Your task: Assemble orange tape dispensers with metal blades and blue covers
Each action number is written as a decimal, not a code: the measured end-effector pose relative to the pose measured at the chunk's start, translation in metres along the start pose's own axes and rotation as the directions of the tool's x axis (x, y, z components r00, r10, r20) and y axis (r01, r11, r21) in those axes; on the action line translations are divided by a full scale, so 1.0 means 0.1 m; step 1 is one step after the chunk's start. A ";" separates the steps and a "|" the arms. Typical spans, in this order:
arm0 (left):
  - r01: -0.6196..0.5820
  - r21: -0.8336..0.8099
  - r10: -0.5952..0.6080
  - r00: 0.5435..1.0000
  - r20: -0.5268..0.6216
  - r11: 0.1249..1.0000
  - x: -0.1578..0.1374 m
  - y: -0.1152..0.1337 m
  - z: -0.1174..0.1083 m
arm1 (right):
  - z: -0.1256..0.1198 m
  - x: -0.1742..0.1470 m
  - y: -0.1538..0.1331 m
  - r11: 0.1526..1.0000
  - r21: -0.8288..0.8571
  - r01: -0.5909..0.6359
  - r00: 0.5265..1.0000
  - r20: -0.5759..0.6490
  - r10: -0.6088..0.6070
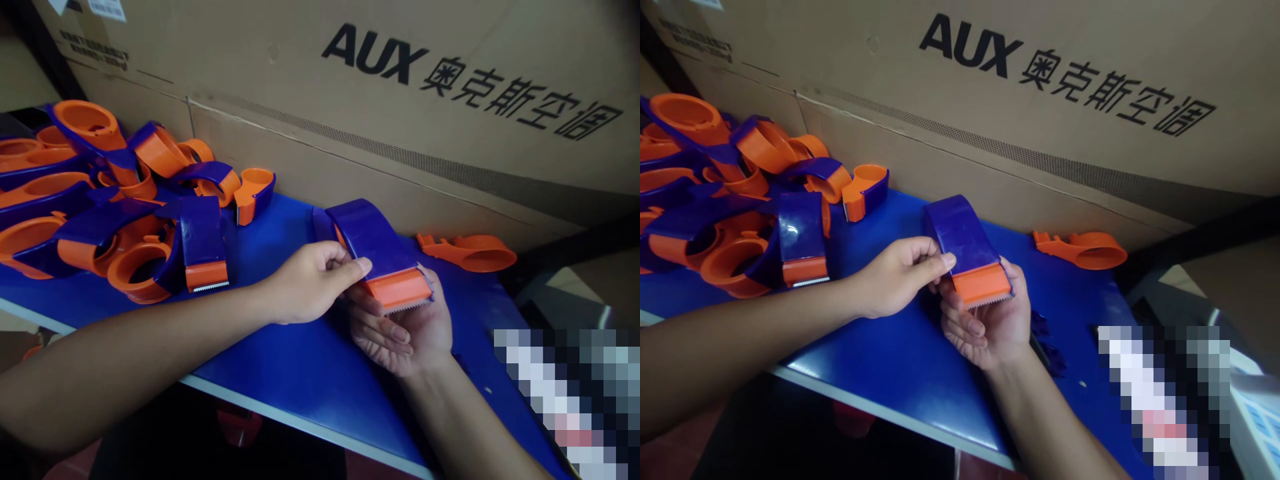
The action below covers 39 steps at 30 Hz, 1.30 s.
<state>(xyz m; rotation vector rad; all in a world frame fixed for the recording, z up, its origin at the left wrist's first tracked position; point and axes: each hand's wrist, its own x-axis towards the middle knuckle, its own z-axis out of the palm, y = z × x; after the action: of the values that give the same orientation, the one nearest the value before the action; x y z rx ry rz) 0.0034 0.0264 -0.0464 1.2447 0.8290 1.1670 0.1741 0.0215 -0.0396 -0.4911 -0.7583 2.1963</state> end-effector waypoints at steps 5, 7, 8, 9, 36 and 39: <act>-0.009 0.002 0.009 1.000 0.004 1.000 0.01 0.02 -0.01 | -0.01 -0.02 -0.01 1.000 0.001 -0.020 1.000 0.004 0.020; -0.017 -0.004 0.017 1.000 -0.004 1.000 0.02 0.02 -0.01 | -0.02 -0.02 -0.01 0.999 -0.002 -0.035 0.999 0.001 0.035; -0.018 -0.011 0.018 1.000 -0.009 1.000 0.02 0.02 -0.02 | -0.02 -0.02 -0.01 0.999 -0.001 -0.038 0.999 0.000 0.038; -0.016 -0.021 0.015 1.000 -0.016 1.000 0.03 0.01 -0.02 | -0.03 -0.02 -0.01 0.999 0.000 -0.037 0.999 -0.003 0.037; -0.017 0.135 0.031 0.994 -0.102 0.991 -0.14 0.02 0.02 | -0.06 0.13 0.10 0.570 -0.821 0.007 0.899 -0.244 -0.363; -0.024 0.188 0.040 0.996 -0.084 0.982 -0.11 0.03 -0.04 | -0.05 0.15 0.10 0.646 -0.763 0.012 0.914 -0.253 -0.317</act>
<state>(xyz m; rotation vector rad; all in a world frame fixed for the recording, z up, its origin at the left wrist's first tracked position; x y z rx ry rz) -0.0040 0.0165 -0.0453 1.3717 1.0056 1.1973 0.1623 0.0291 -0.0514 -1.1589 -1.4332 1.4495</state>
